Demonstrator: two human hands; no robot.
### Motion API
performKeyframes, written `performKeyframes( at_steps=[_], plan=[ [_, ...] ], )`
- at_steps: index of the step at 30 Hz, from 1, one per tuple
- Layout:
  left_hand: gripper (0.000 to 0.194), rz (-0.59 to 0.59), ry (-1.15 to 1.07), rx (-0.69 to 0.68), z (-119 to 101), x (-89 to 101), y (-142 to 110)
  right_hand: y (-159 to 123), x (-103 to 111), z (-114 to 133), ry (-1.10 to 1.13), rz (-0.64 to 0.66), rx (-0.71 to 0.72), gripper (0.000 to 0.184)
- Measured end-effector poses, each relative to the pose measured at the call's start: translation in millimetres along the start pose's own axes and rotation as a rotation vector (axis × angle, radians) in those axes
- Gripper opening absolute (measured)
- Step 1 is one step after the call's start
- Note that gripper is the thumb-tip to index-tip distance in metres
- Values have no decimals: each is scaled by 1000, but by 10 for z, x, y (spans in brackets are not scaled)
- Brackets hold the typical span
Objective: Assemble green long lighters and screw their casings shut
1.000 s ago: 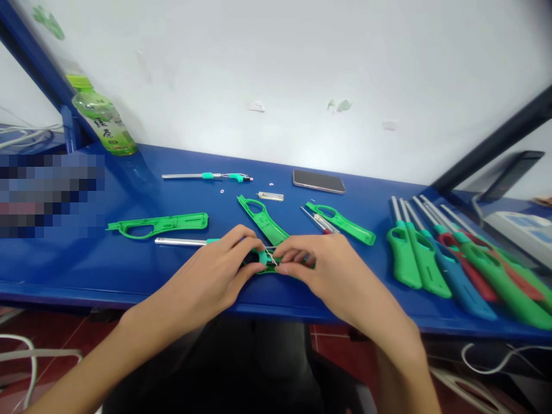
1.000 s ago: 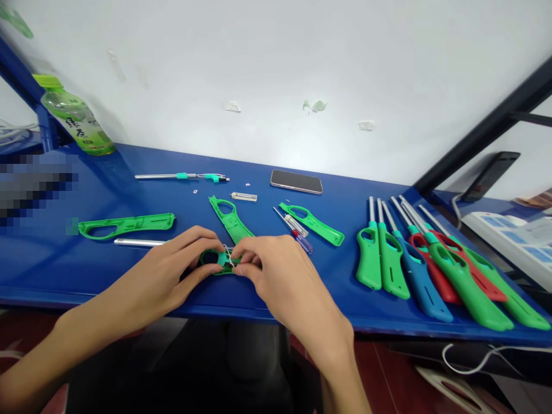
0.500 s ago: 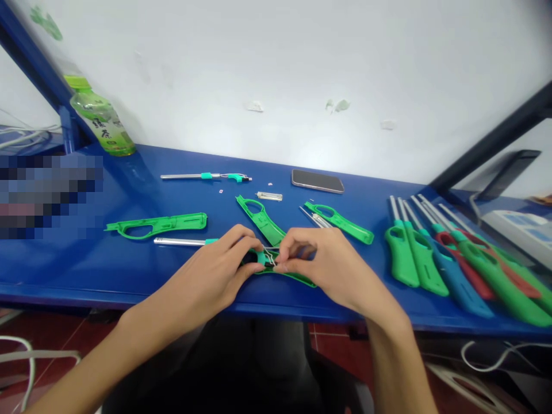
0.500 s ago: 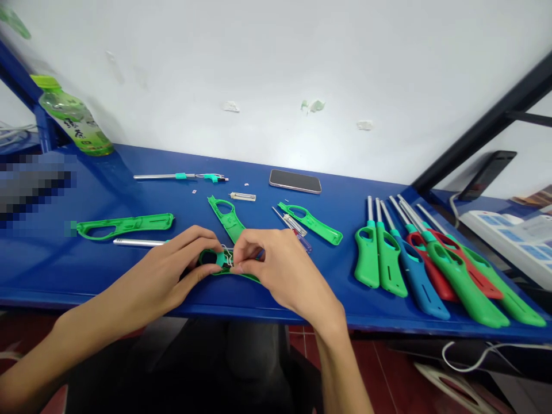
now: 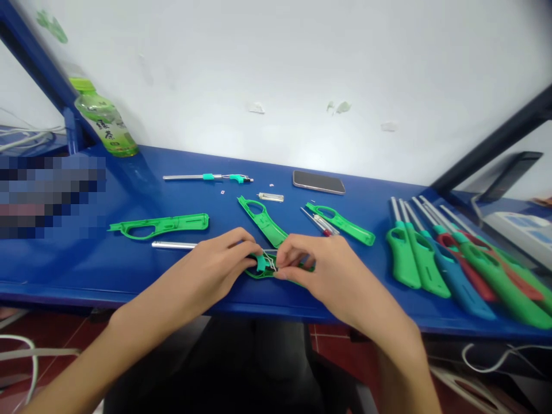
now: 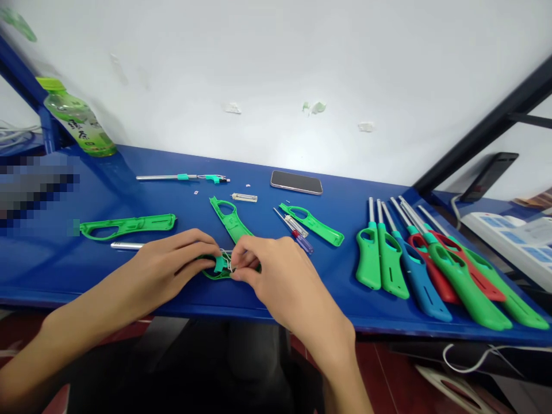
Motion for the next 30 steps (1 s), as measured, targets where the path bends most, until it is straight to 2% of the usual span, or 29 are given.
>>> performKeyframes(
  at_steps=[5, 8, 14, 24, 27, 30],
  plan=[
    [25, 20, -11, -9, -17, -4, 6, -47, -16, 64, -145, -34, 58, 25],
    [24, 34, 10, -41, -57, -16, 0, -46, -12, 84, -157, -27, 105, 28],
    [25, 68, 144, -46, -101, -49, -17, 8, -21, -31, 7, 24, 100, 31],
    [33, 84, 111, -5, -74, -83, -33, 43, -84, -182, 271, 101, 20, 44],
    [34, 81, 117, -10, -82, -81, -44, 8, -59, -157, 189, 58, 27, 42],
    [34, 86, 168, -19, -91, -89, -52, -68, -34, -8, -91, -35, 106, 39]
  ],
)
Point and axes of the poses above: each hand's wrist, its own y-axis towards the middle knuckle, its own x-axis out of the back of the hand, z = x × y, the point moved 10 cm from there along y, towards the middle knuckle, and after that the axes turned 3 degrees about -z, right-handed, at the moved point
